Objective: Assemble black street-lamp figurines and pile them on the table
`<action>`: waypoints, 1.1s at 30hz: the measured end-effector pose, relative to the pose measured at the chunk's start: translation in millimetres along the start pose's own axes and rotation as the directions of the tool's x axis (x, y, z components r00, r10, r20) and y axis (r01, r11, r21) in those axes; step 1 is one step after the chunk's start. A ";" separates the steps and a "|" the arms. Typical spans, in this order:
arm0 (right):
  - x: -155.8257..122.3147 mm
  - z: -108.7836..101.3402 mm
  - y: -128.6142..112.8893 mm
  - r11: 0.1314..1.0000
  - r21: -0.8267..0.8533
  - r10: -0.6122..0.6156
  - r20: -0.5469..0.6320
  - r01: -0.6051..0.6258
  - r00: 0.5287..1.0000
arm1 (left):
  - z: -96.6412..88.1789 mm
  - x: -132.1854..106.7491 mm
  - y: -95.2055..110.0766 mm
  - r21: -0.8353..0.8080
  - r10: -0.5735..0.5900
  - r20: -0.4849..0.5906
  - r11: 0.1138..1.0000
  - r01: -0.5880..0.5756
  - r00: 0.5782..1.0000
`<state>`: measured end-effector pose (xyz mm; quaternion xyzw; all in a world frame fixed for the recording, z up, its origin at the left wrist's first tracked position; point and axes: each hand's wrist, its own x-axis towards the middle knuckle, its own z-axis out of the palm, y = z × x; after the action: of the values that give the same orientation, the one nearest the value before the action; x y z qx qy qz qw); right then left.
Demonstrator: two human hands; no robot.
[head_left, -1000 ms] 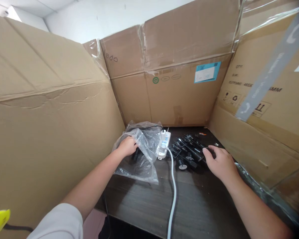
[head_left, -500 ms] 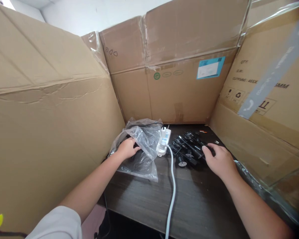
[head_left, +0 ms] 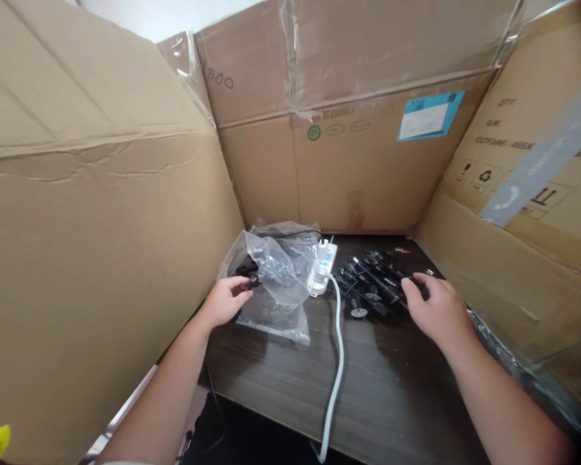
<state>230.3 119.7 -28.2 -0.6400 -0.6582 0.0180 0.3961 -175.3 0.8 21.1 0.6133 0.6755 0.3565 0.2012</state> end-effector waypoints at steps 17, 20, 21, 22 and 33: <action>-52.8 -32.4 -74.9 0.782 0.556 -0.412 0.123 0.281 0.903 | 86.4 -74.6 68.8 -0.926 -0.112 0.148 0.334 0.177 0.983; -71.8 -35.7 -94.1 0.622 0.783 -0.519 0.405 0.008 0.753 | 111.5 -78.7 78.3 -0.920 -0.077 0.149 0.356 0.166 0.986; -76.8 -35.7 -98.9 0.564 0.820 -0.551 0.460 -0.095 0.696 | 117.3 -79.8 79.2 -0.913 -0.054 0.155 0.373 0.164 0.986; -80.9 -35.3 -102.9 0.521 0.832 -0.576 0.506 -0.189 0.642 | 121.9 -80.7 79.4 -0.906 -0.027 0.163 0.392 0.161 0.986; -92.6 -30.6 -107.4 0.598 0.712 -0.672 0.195 0.368 0.714 | 133.7 -83.5 85.0 -0.890 -0.136 0.294 0.321 0.323 0.946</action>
<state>145.7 6.2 3.6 -0.2190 -0.8460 0.2617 0.4097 -8.4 -49.5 -19.7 0.3158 0.4149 0.5907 0.6158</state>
